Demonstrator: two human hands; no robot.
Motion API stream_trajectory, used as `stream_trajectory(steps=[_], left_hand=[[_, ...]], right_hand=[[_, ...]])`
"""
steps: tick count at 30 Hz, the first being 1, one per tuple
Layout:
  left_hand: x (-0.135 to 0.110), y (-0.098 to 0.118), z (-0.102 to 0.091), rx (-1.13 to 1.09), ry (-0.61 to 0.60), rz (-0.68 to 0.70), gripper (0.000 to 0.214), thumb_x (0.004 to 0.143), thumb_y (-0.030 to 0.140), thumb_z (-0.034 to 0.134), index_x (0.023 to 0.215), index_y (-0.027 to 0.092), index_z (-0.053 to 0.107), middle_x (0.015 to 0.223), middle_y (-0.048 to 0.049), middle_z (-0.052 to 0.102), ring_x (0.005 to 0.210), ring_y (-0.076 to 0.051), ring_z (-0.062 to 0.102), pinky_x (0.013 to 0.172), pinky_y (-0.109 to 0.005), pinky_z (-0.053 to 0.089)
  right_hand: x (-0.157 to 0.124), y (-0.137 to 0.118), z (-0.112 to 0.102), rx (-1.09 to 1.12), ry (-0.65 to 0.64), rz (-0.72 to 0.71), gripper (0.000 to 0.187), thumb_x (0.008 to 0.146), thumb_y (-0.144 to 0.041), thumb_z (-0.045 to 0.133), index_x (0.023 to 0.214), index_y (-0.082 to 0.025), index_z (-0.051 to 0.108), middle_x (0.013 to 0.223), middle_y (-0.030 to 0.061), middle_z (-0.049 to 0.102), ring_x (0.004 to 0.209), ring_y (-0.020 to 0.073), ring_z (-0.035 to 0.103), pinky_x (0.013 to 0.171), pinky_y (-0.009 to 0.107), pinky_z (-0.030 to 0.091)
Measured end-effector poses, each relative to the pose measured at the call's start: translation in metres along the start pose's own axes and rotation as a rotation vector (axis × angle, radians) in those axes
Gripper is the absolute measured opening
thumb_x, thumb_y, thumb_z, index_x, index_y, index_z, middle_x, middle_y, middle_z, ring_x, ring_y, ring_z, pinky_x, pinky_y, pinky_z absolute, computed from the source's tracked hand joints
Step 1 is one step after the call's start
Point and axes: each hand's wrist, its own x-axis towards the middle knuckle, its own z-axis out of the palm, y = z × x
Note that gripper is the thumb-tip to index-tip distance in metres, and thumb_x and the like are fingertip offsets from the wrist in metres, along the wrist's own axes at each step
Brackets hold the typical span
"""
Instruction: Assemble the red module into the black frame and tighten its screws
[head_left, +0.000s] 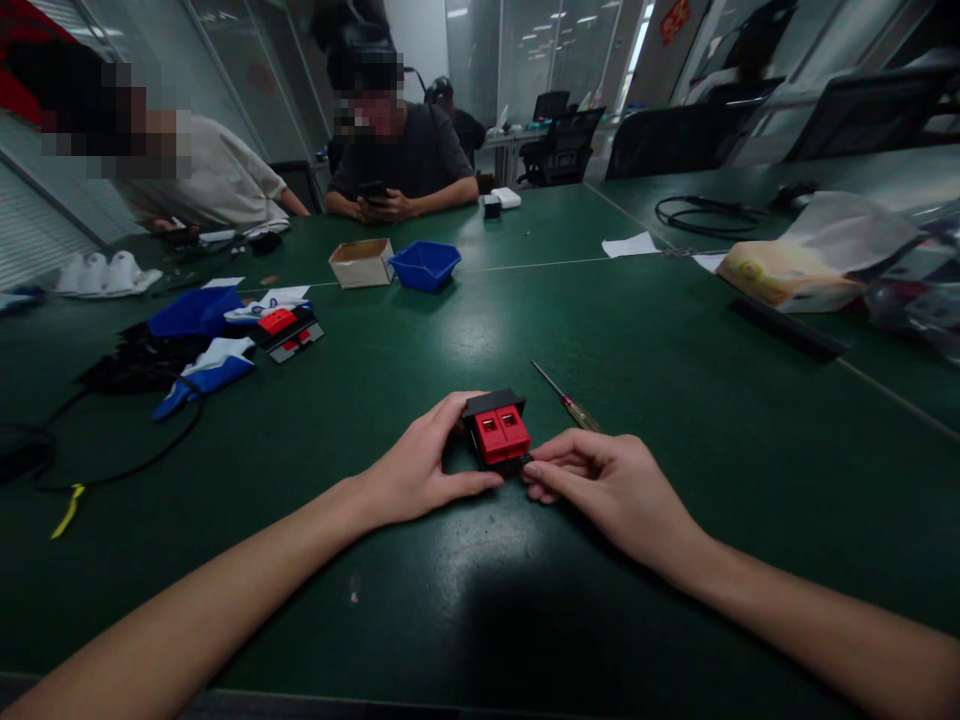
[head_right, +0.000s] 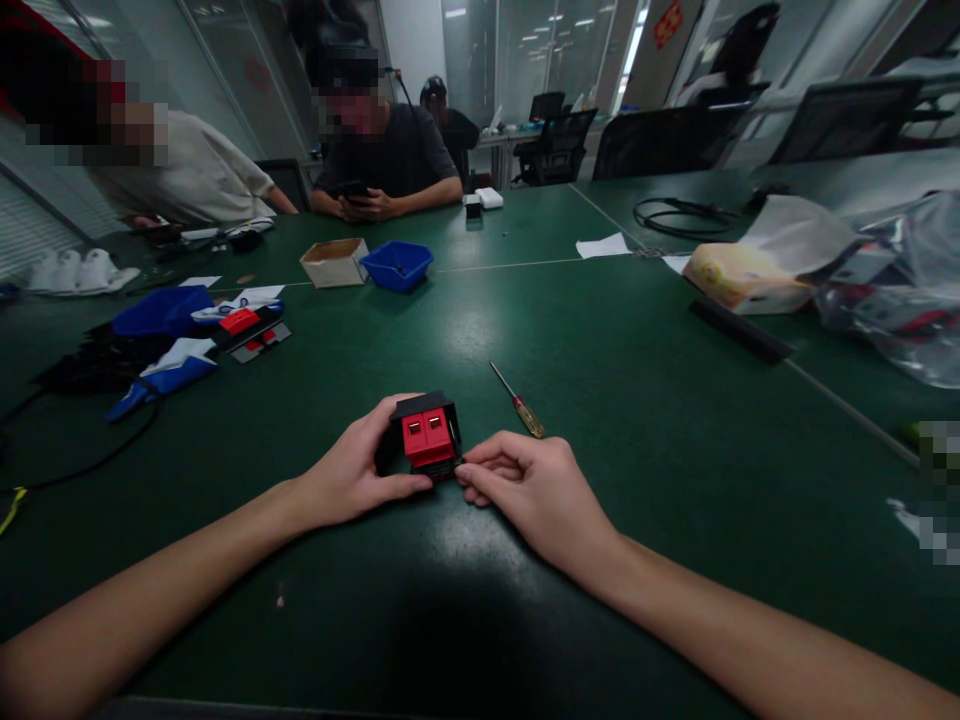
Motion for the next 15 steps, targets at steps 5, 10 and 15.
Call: stream_trajectory(steps=[5,10,15], left_hand=[[-0.0009,-0.0004,-0.0007,0.003,-0.001,-0.007,0.075,0.081,0.046,0.078,0.142,0.02,0.043,0.135,-0.0148,0.061,0.124,-0.031,0.06,0.108,-0.048,0.046],[-0.0011,-0.0018,0.0001,0.005,0.0,0.008,0.075,0.081,0.046,0.078,0.142,0.02,0.041,0.136,-0.0157,0.06,0.125,-0.032,0.06,0.108,-0.049,0.046],[-0.0022,-0.0035,0.001,0.001,0.004,0.013,0.077,0.082,0.044,0.078,0.144,0.019,0.04,0.138,-0.0168,0.06,0.126,-0.032,0.06,0.11,-0.048,0.047]], right_hand=[[-0.0005,0.0006,-0.0017,-0.216,0.039,-0.219,0.012,0.089,-0.028,0.071,0.087,-0.017,0.074,0.07,0.0031,0.076,0.06,0.0147,0.073,0.059,0.021,0.06],[-0.0003,-0.001,-0.0024,-0.294,0.049,-0.328,0.007,0.09,-0.021,0.07,0.088,-0.018,0.075,0.07,-0.0001,0.076,0.057,0.0117,0.071,0.055,0.017,0.055],[0.0007,-0.0016,-0.0027,-0.354,0.059,-0.405,0.007,0.09,-0.018,0.069,0.088,-0.018,0.076,0.071,-0.0007,0.076,0.058,0.0117,0.071,0.056,0.018,0.055]])
